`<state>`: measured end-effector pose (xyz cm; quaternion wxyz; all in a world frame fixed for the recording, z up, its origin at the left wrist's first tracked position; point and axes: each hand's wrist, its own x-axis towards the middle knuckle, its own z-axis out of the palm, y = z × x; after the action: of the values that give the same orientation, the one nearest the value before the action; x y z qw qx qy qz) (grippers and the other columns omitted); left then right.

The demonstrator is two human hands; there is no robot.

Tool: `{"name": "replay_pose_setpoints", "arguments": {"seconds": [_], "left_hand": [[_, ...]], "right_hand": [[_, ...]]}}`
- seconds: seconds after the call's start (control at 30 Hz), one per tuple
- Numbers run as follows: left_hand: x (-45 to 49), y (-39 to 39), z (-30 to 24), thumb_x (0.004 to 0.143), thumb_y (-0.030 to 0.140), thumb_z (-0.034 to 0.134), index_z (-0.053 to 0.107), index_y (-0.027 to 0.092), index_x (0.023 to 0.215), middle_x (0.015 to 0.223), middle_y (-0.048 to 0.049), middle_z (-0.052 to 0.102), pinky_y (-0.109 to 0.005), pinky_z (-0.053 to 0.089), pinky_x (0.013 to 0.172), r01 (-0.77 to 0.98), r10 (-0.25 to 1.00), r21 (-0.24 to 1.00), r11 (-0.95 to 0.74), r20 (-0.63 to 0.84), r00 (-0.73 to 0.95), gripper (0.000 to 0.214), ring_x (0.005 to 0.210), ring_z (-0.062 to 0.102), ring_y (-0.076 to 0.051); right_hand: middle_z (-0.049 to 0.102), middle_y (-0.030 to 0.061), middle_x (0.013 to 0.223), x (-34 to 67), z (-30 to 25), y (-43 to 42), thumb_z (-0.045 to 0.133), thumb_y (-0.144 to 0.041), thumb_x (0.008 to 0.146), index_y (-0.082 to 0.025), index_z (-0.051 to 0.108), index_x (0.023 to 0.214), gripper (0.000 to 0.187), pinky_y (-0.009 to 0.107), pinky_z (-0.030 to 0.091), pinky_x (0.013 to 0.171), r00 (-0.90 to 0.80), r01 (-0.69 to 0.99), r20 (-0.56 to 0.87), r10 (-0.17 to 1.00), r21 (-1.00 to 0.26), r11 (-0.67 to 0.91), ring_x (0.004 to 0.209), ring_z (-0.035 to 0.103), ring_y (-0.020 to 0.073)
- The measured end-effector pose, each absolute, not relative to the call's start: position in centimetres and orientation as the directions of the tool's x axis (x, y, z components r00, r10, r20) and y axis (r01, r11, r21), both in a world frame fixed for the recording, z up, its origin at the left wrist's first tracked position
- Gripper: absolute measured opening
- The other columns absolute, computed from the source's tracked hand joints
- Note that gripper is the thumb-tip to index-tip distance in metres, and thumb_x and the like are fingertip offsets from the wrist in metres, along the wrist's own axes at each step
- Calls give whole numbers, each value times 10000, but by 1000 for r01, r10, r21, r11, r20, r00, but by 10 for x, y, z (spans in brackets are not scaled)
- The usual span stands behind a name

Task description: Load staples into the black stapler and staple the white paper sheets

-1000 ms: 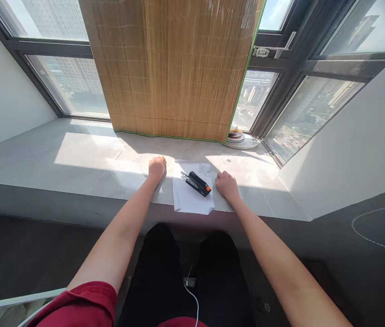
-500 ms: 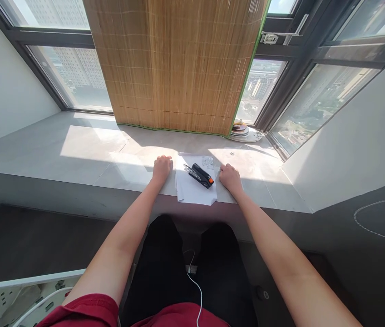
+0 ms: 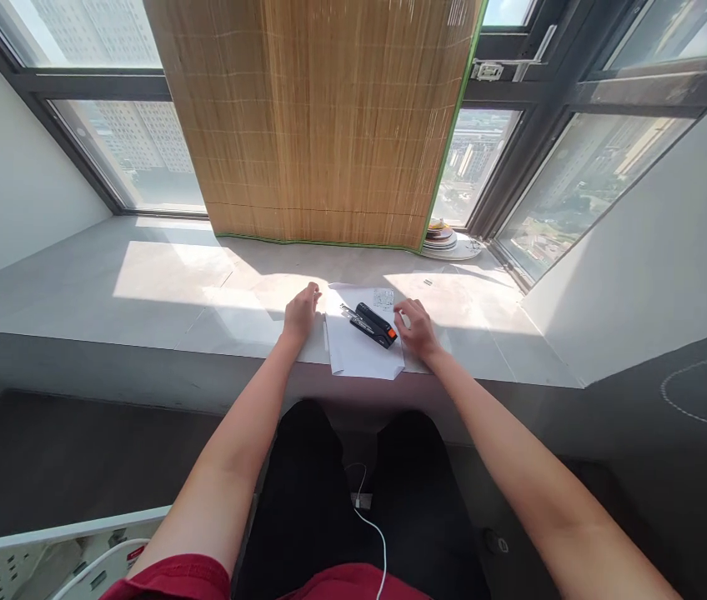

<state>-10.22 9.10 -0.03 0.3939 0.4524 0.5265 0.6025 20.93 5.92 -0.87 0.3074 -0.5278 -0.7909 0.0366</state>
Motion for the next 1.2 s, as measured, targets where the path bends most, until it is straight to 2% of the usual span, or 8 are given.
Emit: {"name": "replay_pose_setpoints", "arguments": {"seconds": [0.2, 0.33, 0.5, 0.67, 0.83, 0.93, 1.1, 1.2], "left_hand": [[-103, 85, 3, 898, 121, 768, 671, 260, 829, 984, -110, 673, -315, 495, 863, 117, 972, 977, -180, 195, -131, 183, 1230, 578, -343], [-104, 84, 3, 913, 138, 769, 685, 256, 820, 977, -102, 672, -300, 485, 863, 188, 966, 951, -245, 256, -42, 173, 1162, 589, -319], [-106, 88, -1, 894, 142, 773, 682, 251, 827, 987, -106, 658, -342, 488, 990, 79, 966, 967, -243, 249, -73, 157, 1154, 558, -323], [-102, 83, -2, 960, 107, 679, 686, 253, 907, 993, -85, 612, -382, 422, 1098, 177, 892, 875, -451, 432, 136, 156, 1056, 557, -287], [-89, 75, -3, 940, 109, 713, 743, 245, 978, 1032, -90, 639, -382, 433, 1077, 222, 862, 837, -499, 454, 227, 144, 1046, 571, -278], [-87, 79, -5, 959, 125, 695, 755, 248, 1021, 1076, -87, 671, -421, 459, 1059, 365, 829, 746, -556, 471, 300, 150, 1082, 598, -280], [-95, 89, -14, 990, 146, 679, 775, 244, 1092, 1099, -80, 705, -448, 498, 972, 573, 709, 428, -699, 518, 478, 171, 1043, 628, -267], [-99, 91, -18, 991, 184, 713, 795, 245, 1095, 1067, -77, 711, -427, 516, 929, 563, 673, 392, -728, 566, 476, 145, 1015, 643, -251]], "right_hand": [[692, 144, 1256, 183, -14, 43, 655, -404, 980, -214, 576, 1370, 441, 452, 512, 1031, -418, 709, 425, 803, -399, 581, 1161, 622, 326], [716, 154, 1236, 181, -16, 43, 589, -320, 1021, -207, 561, 1421, 417, 461, 533, 1016, -414, 740, 389, 823, -382, 553, 1148, 639, 331], [721, 158, 1220, 183, -14, 43, 544, -293, 1042, -212, 562, 1433, 399, 483, 542, 1022, -433, 740, 411, 802, -346, 576, 1166, 623, 343], [713, 156, 1239, 183, -19, 45, 573, -289, 1020, -214, 570, 1421, 408, 478, 541, 1031, -404, 743, 419, 813, -368, 559, 1160, 632, 338], [715, 155, 1207, 183, -21, 44, 579, -287, 1019, -209, 578, 1394, 383, 469, 541, 1030, -401, 749, 424, 812, -360, 557, 1162, 636, 334], [723, 139, 1157, 183, -21, 44, 605, -256, 999, -219, 584, 1362, 366, 465, 568, 972, -411, 716, 482, 774, -354, 601, 1097, 656, 328], [711, 111, 1031, 187, -23, 43, 645, -245, 995, -233, 613, 1305, 311, 453, 591, 859, -496, 630, 565, 659, -288, 721, 988, 664, 319], [708, 107, 1045, 189, -23, 42, 646, -238, 1001, -245, 611, 1330, 330, 452, 599, 850, -535, 589, 566, 627, -283, 757, 985, 664, 312]]}}
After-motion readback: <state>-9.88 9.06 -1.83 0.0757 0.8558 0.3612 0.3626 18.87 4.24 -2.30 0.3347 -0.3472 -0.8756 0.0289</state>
